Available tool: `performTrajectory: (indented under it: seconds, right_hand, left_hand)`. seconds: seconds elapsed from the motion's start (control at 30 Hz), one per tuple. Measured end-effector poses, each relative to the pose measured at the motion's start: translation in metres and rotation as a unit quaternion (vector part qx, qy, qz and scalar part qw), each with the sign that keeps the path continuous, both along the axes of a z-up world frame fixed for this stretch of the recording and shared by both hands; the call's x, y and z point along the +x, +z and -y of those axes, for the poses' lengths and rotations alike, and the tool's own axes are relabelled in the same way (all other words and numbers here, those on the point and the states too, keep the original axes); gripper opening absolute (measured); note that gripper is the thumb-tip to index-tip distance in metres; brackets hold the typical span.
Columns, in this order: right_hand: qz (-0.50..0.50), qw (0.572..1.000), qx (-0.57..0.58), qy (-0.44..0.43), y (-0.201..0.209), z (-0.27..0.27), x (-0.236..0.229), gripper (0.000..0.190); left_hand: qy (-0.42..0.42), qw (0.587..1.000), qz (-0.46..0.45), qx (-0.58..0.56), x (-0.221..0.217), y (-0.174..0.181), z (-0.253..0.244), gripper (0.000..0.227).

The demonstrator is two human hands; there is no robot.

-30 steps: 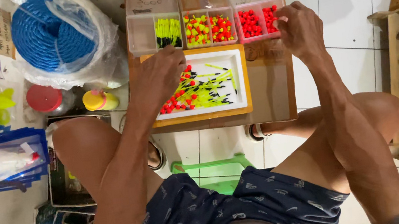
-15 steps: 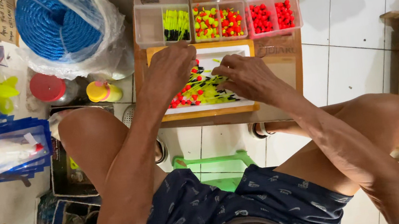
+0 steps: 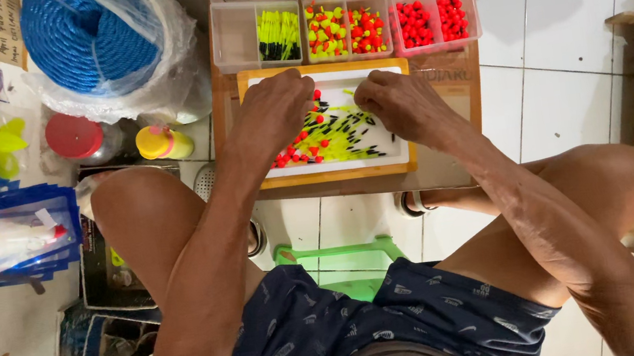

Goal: The person sits on a stool and assembles small fishing lures by hand. They pick up plastic bodies and hooks from a tray and attach them together, placing the finished lures back into the tray.

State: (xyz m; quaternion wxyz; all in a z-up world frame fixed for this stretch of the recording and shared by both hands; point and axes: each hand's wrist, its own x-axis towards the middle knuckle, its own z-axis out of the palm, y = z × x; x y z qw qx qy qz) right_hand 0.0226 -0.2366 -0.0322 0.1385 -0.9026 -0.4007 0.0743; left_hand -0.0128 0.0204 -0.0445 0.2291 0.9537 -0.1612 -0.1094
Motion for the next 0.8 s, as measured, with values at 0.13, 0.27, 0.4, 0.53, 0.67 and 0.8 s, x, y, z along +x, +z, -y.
performTrajectory:
  seconds: [0.13, 0.27, 0.4, 0.53, 0.67, 0.8]
  right_hand:
    - [-0.005, 1.000, 0.011, -0.003, 0.000, 0.006, 0.005, 0.004]
    - [-0.033, 0.999, 0.039, -0.016, 0.016, 0.002, 0.004, 0.011]
    - [-0.209, 0.950, 0.207, -0.102, 0.007, 0.011, 0.011, 0.010]
    - [-0.294, 0.898, 0.291, -0.148, 0.040, -0.003, -0.001, 0.015]
    - [-0.341, 0.857, 0.351, -0.163, 0.036, -0.003, -0.003, 0.018]
    - [-0.343, 0.843, 0.384, -0.153, 0.021, -0.004, -0.001, 0.017]
  left_hand:
    - [0.003, 1.000, 0.000, -0.001, 0.000, 0.010, 0.002, 0.006]
    - [-0.002, 1.000, -0.006, -0.012, -0.001, 0.015, 0.002, 0.006]
    - [0.005, 0.999, -0.006, -0.031, -0.003, 0.026, 0.002, 0.006]
    - [0.015, 0.991, -0.034, -0.129, -0.005, 0.048, 0.014, 0.009]
    - [0.021, 0.929, -0.059, -0.365, -0.008, 0.036, 0.033, 0.022]
    - [0.034, 0.886, -0.098, -0.451, -0.005, 0.012, 0.048, 0.037]
